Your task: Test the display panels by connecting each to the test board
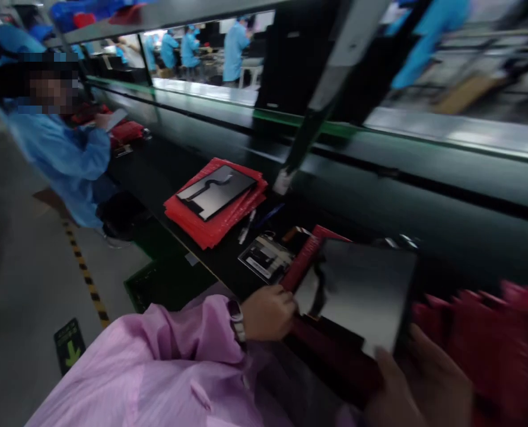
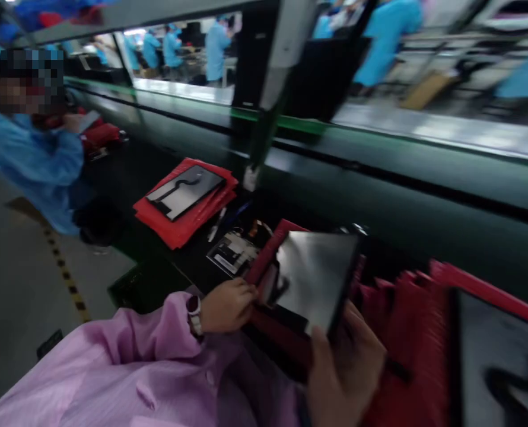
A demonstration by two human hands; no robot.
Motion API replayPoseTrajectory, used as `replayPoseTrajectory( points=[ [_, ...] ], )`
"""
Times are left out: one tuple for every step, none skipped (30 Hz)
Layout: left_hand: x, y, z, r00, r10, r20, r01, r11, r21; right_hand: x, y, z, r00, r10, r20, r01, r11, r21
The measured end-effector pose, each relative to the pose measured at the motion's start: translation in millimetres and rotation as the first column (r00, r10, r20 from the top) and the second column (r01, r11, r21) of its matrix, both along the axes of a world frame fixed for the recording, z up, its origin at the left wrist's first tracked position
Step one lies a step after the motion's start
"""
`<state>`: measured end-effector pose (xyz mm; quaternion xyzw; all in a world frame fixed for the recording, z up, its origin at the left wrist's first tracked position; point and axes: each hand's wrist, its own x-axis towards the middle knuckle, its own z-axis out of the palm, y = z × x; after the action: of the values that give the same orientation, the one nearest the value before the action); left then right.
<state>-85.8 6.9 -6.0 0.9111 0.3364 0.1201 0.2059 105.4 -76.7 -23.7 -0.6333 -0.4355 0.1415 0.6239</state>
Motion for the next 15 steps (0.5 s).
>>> replayPoseTrajectory(
  points=[
    [-4.6,4.4,3.5,0.999,-0.011,0.052,0.013,0.999,-0.045,-8.8,3.9,10.5,0.996,-0.046,-0.079,0.046,0.999,0.006],
    [-9.5,10.3,7.7,0.995,-0.034,0.09,0.04,0.997,-0.068,-18.2,9.1,22.0,0.992,-0.06,-0.108,0.064,0.998,0.03],
    [-14.5,17.6,12.7,0.991,-0.056,0.123,0.066,0.994,-0.081,-27.6,15.8,33.5,0.994,-0.022,-0.104,0.026,0.999,0.046],
    [-19.0,26.5,18.5,0.983,-0.059,0.174,0.08,0.99,-0.115,-36.7,23.8,44.3,0.998,0.006,-0.06,-0.003,0.998,0.061],
    [-22.6,36.4,24.8,0.974,-0.039,0.221,0.073,0.986,-0.149,-45.1,32.8,53.9,1.0,0.023,-0.006,-0.023,0.997,0.073],
    [-24.8,47.1,31.9,0.969,-0.027,0.246,0.069,0.984,-0.162,-53.0,42.2,61.9,0.998,0.049,0.04,-0.052,0.995,0.084],
    [-25.4,57.8,39.4,0.957,0.009,0.29,0.047,0.982,-0.183,-60.4,51.6,68.3,0.994,0.068,0.088,-0.076,0.993,0.088],
    [-24.2,68.1,47.3,0.92,0.086,0.381,0.01,0.97,-0.242,-67.6,60.6,73.2,0.986,0.085,0.14,-0.098,0.992,0.085],
    [-21.3,77.5,55.2,0.859,0.173,0.482,-0.01,0.947,-0.322,-74.4,69.0,77.1,0.979,0.104,0.176,-0.121,0.989,0.087],
    [-16.9,85.9,62.7,0.775,0.265,0.573,-0.009,0.912,-0.41,-81.0,76.3,80.0,0.972,0.12,0.203,-0.141,0.986,0.093],
    [-11.5,93.3,69.4,0.69,0.345,0.636,0.017,0.871,-0.491,-87.0,82.3,82.2,0.964,0.14,0.224,-0.165,0.981,0.099],
    [-5.6,99.8,74.7,0.629,0.399,0.668,0.051,0.836,-0.547,-92.4,86.9,83.7,0.958,0.161,0.238,-0.191,0.976,0.106],
    [0.2,105.6,78.3,0.602,0.423,0.677,0.071,0.816,-0.573,-96.7,90.0,84.2,0.951,0.185,0.25,-0.219,0.969,0.114],
    [5.2,111.0,80.2,0.598,0.44,0.67,0.07,0.804,-0.591,-99.9,91.6,83.5,0.943,0.211,0.258,-0.248,0.961,0.123],
    [9.1,116.1,80.4,0.6,0.462,0.653,0.045,0.795,-0.604,-101.8,92.1,81.3,0.938,0.233,0.256,-0.273,0.953,0.134]
  ],
)
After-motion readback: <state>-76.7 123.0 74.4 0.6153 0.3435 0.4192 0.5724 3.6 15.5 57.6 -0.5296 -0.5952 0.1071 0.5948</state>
